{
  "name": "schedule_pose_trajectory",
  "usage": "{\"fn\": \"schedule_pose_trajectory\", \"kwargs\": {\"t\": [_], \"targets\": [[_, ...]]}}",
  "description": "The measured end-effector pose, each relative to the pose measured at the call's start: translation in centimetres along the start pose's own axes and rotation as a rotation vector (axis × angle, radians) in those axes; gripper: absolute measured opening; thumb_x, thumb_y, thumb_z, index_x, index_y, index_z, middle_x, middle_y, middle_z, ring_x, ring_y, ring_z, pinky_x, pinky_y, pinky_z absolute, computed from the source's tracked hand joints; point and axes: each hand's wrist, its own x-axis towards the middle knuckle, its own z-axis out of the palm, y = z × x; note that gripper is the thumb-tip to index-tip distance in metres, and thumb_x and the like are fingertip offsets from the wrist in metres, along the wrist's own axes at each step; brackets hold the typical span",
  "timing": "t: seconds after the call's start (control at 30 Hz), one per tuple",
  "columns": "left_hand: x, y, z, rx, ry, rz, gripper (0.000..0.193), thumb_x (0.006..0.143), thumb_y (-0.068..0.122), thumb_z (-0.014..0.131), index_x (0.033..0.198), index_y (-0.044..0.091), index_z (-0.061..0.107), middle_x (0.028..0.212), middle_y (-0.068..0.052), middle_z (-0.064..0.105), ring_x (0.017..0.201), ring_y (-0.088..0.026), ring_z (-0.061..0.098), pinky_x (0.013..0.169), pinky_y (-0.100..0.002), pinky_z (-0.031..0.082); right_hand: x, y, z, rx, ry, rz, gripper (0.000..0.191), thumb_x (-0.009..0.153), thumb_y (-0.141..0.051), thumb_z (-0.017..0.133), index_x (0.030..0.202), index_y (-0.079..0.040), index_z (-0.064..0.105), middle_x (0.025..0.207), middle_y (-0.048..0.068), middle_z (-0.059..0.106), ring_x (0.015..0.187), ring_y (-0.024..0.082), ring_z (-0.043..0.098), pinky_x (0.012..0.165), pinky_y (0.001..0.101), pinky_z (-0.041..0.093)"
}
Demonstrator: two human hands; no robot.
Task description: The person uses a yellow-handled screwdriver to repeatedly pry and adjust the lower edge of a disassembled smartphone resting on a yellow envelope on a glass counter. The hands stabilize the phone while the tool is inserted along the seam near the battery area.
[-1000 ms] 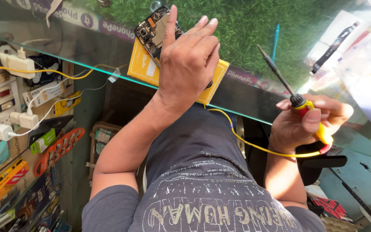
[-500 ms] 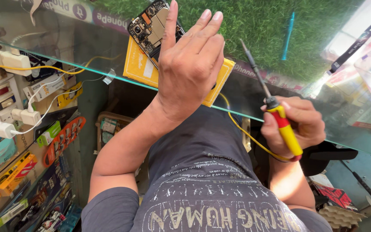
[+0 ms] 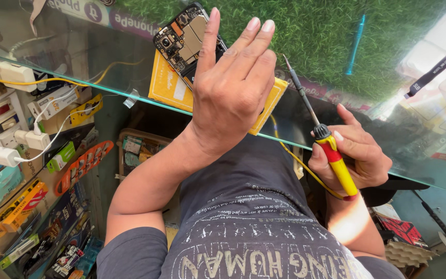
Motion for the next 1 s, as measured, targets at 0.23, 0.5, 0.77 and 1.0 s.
{"fn": "schedule_pose_trajectory", "kwargs": {"t": [0.23,0.5,0.77,1.0], "targets": [[0.30,-0.27,-0.08,-0.012,-0.006,-0.010,0.012,0.096,0.002,0.070,0.107,-0.001,0.068,0.137,-0.018,0.067,0.136,-0.031,0.062,0.128,-0.061,0.028,0.62,-0.02,0.23,-0.028,-0.015,-0.002,0.030,0.096,-0.006,0.081,0.116,-0.003,0.059,0.101,0.016,0.074,0.098,0.024,0.076,0.118,0.0525,0.053],[0.22,-0.09,0.00,-0.011,-0.004,-0.015,0.011,0.096,0.003,0.070,0.107,0.000,0.068,0.137,-0.017,0.067,0.136,-0.030,0.062,0.128,-0.061,0.028,0.56,0.04,0.11,-0.032,-0.028,-0.003,0.030,0.096,-0.006,0.082,0.116,-0.004,0.059,0.100,0.016,0.074,0.097,0.025,0.076,0.115,0.0517,0.050],[0.23,-0.07,0.08,-0.011,0.003,-0.012,0.008,0.097,0.002,0.069,0.105,0.000,0.068,0.137,-0.017,0.067,0.136,-0.030,0.062,0.128,-0.060,0.028,0.52,-0.10,0.03,-0.050,-0.017,-0.023,0.030,0.096,-0.007,0.082,0.116,-0.004,0.059,0.100,0.016,0.073,0.097,0.024,0.077,0.115,0.0516,0.051],[0.25,0.05,0.20,-0.011,-0.001,-0.012,0.010,0.096,0.003,0.070,0.106,-0.001,0.068,0.137,-0.017,0.067,0.136,-0.030,0.062,0.128,-0.060,0.028,1.09,0.11,0.15,-0.096,-0.048,-0.097,0.030,0.093,-0.005,0.082,0.112,-0.002,0.059,0.098,0.016,0.072,0.093,0.025,0.076,0.115,0.0531,0.053]]}}
